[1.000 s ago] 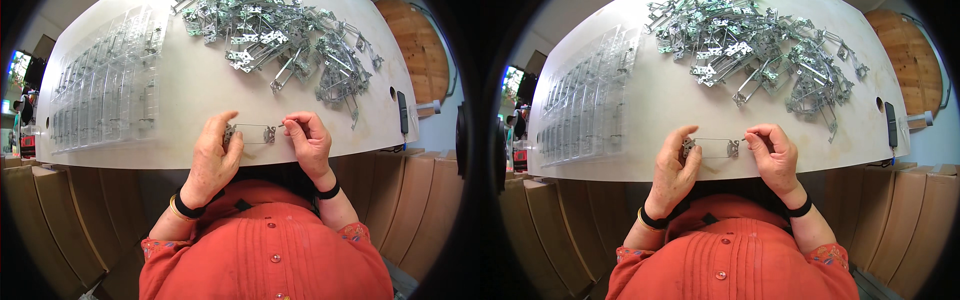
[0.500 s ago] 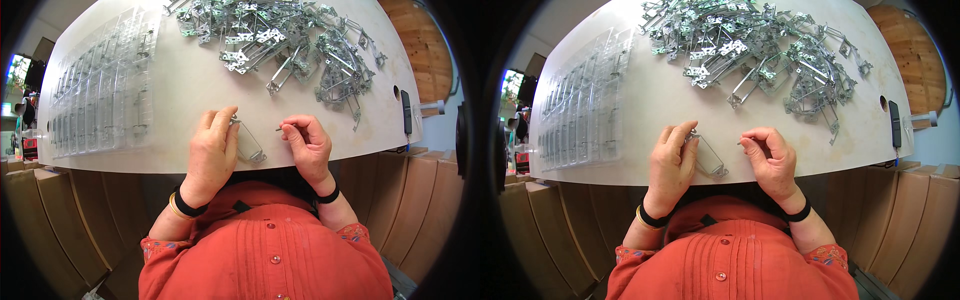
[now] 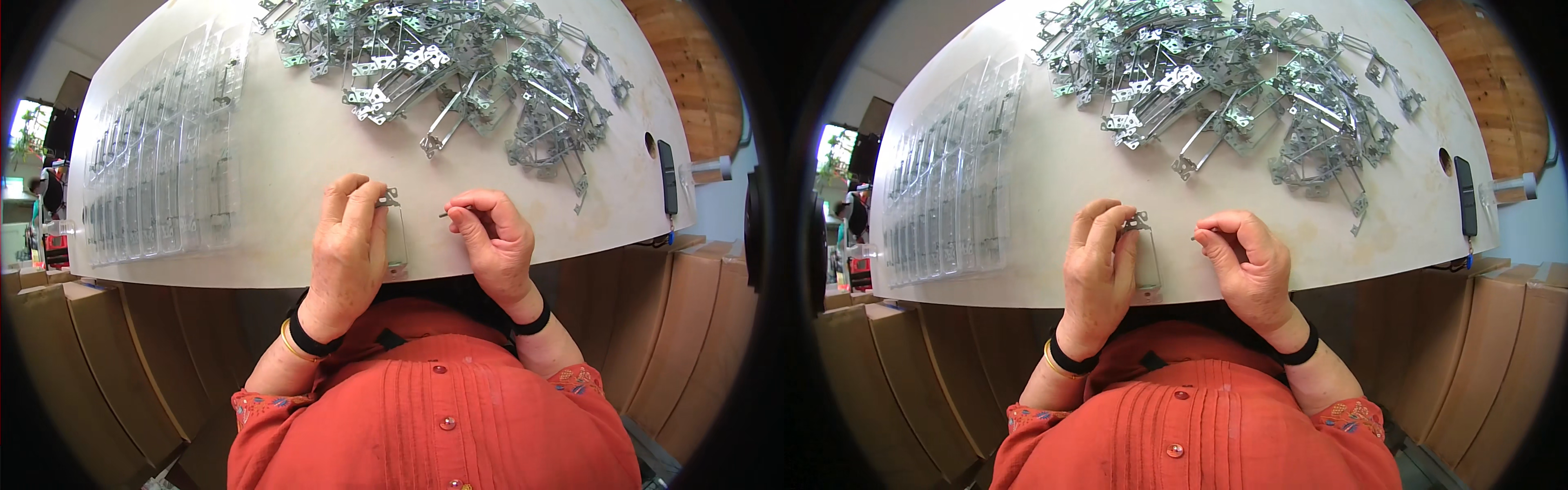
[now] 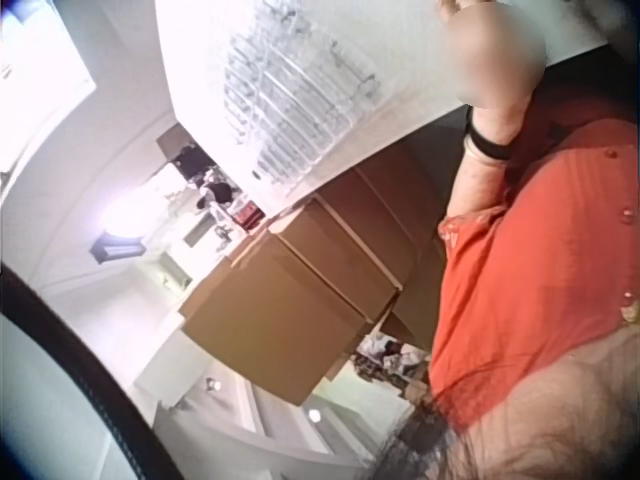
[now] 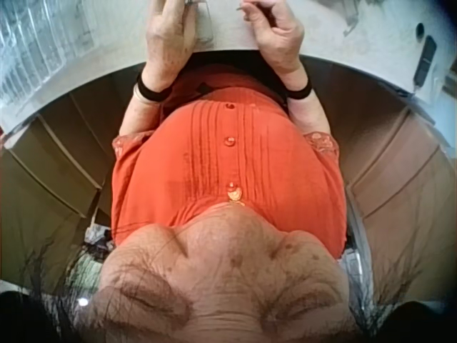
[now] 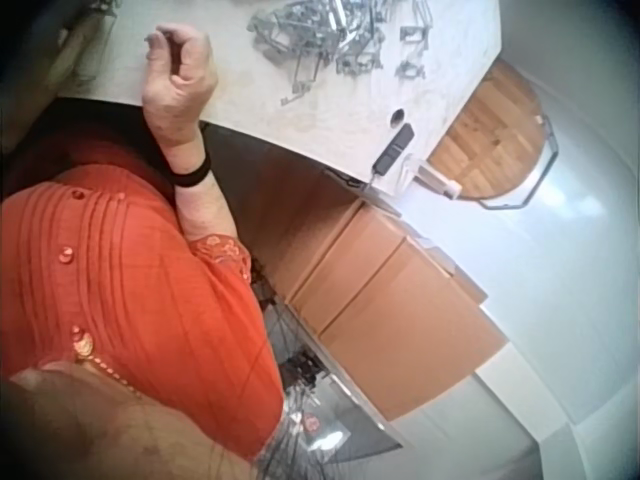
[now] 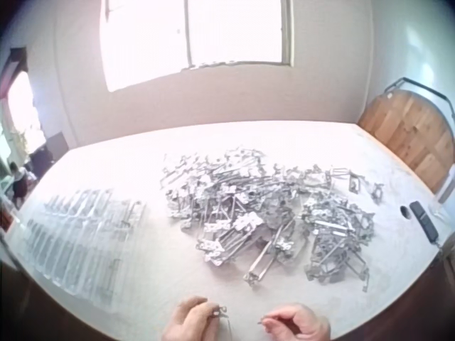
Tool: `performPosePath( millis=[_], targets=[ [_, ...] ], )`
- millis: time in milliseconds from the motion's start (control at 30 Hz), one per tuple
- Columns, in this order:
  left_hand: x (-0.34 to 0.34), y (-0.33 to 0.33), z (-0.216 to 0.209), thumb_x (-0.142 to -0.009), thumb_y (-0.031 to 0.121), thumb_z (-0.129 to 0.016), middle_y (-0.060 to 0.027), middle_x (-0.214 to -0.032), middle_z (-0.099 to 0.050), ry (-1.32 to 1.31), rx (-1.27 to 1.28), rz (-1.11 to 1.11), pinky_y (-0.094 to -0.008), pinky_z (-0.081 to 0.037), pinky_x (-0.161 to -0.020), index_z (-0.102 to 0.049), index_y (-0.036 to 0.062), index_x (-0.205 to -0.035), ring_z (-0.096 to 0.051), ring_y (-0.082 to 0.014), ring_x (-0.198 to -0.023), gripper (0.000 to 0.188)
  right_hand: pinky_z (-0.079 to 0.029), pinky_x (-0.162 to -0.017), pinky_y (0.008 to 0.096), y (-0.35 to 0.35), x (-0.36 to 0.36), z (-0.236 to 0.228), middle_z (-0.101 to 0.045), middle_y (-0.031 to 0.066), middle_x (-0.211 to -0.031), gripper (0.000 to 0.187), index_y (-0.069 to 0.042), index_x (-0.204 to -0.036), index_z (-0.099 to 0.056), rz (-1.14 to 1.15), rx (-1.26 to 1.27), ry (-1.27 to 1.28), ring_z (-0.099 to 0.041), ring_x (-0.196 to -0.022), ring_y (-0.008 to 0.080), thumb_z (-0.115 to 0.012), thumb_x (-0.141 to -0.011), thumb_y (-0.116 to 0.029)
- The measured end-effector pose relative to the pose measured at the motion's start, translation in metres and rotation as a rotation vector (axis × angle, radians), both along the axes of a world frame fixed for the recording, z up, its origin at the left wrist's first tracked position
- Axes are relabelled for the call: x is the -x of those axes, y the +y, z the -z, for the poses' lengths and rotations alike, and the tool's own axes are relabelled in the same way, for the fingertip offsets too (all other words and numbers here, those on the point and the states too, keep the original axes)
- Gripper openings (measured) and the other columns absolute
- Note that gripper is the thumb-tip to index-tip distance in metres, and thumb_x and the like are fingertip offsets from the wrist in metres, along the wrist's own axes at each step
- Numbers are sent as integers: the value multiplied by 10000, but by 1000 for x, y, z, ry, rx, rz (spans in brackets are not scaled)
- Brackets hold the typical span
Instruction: The person repeatedly picks up small metal brackets and clear plastic strips from a table, inserts the strips into the brackets, and places the assembled units into a clear plastic tray. The process is repeated for multiple units throughout the clip.
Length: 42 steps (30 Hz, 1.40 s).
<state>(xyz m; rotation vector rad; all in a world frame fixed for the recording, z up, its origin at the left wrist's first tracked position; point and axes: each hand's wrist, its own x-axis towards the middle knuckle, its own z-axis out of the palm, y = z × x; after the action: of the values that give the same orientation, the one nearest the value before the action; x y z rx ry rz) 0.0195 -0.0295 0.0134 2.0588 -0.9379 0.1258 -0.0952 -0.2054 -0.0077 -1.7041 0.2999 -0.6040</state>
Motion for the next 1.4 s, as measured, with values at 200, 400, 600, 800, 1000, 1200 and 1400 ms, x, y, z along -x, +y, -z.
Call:
performPosePath(
  millis=[200,400,600,800,1000,1200,1400],
  targets=[
    [7,0,-3,-946,-32,-723,-228,-1255,-638,-6,-69,26,-404,-586,-846,-682,-24,-1303,-703,-345,-1008,360,-561,-706,309,-2,-8,-9,-733,94,-958,168,-35,-1068,-744,-28,360,-11,-698,-797,205,-792,-926,42],
    [15,2,-6,-867,118,-861,-240,-1281,-636,-78,-161,38,-461,-561,-942,-648,-10,-1373,-652,-396,-1131,563,-570,-699,340,-1,-8,-8,-749,107,-967,228,-49,-1074,-761,-17,388,-47,-715,-819,251,-802,-885,72],
    [16,6,-9,-852,81,-851,-251,-1321,-624,-52,-170,72,-467,-552,-980,-587,-20,-1437,-638,-409,-1172,650,-573,-703,343,0,-9,-11,-754,101,-966,237,-49,-1086,-761,-20,437,-31,-719,-820,246,-803,-885,69],
    [19,9,-8,-866,17,-810,-275,-1341,-622,-30,-119,54,-468,-556,-999,-566,-59,-1408,-646,-447,-1190,599,-558,-683,328,6,-6,-3,-752,92,-951,241,-66,-1075,-750,22,222,20,-701,-796,237,-816,-879,58],
    [20,11,-1,-932,-40,-727,-234,-1221,-680,-109,-106,-8,-440,-575,-907,-631,-45,-1304,-686,-408,-1057,384,-538,-691,339,3,-4,-3,-748,63,-927,214,-85,-1019,-738,14,349,14,-674,-777,230,-839,-869,29],
    [12,13,2,-967,-51,-678,-165,-1017,-723,-122,-96,-18,-423,-562,-776,-688,-18,-1197,-691,-339,-888,233,-540,-715,349,2,-4,-4,-748,61,-921,211,-88,-1000,-733,11,382,26,-677,-791,246,-849,-857,15],
    [11,14,-9,-952,-50,-675,-154,-916,-715,114,-70,18,-407,-551,-685,-708,28,-1160,-689,-333,-762,224,-543,-725,351,1,-5,-4,-752,66,-930,204,-84,-1004,-738,2,410,17,-687,-808,251,-852,-859,1]
  ],
)
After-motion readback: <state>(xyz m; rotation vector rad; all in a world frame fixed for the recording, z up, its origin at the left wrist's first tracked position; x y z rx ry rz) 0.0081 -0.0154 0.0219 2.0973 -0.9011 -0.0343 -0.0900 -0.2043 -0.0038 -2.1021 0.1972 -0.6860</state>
